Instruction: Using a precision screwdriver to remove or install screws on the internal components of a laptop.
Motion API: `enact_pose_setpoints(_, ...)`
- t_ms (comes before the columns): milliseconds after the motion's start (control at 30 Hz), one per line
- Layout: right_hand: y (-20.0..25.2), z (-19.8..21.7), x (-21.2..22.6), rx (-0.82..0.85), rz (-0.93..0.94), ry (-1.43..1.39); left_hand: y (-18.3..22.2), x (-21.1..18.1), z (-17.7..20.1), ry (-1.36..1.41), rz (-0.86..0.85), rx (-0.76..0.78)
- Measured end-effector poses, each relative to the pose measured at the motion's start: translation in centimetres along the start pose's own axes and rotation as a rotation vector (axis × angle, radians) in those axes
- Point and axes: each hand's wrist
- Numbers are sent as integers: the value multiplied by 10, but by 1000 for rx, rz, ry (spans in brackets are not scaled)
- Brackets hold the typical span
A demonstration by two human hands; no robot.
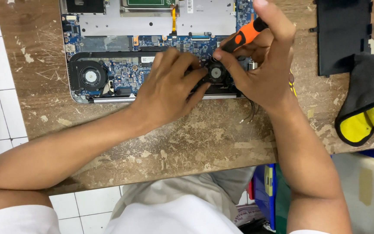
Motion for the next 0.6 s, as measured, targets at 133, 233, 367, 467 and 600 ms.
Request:
enact_pose_setpoints(133,0,0,3,14,-30,-7,2,-6,6,-151,-34,118)
enact_pose_setpoints(233,-1,-2,3,14,-53,-5,1,-8,10,-216,-35,169)
enact_pose_setpoints(367,-1,-2,2,15,-39,-13,-1,-11,15,-338,-56,232)
enact_pose_setpoints(467,-2,-3,4,11,-51,-11,-1,-11,15,-303,-54,229)
enact_pose_setpoints(600,-2,-2,3,32,-27,-13,1,-11,14,-313,-54,235)
Point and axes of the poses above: each hand's wrist, its own y-axis away from the middle knuckle, its own z-axis out of the back of the hand, x = y × z, and after that the axes turned 12 degrees about -z, right-handed
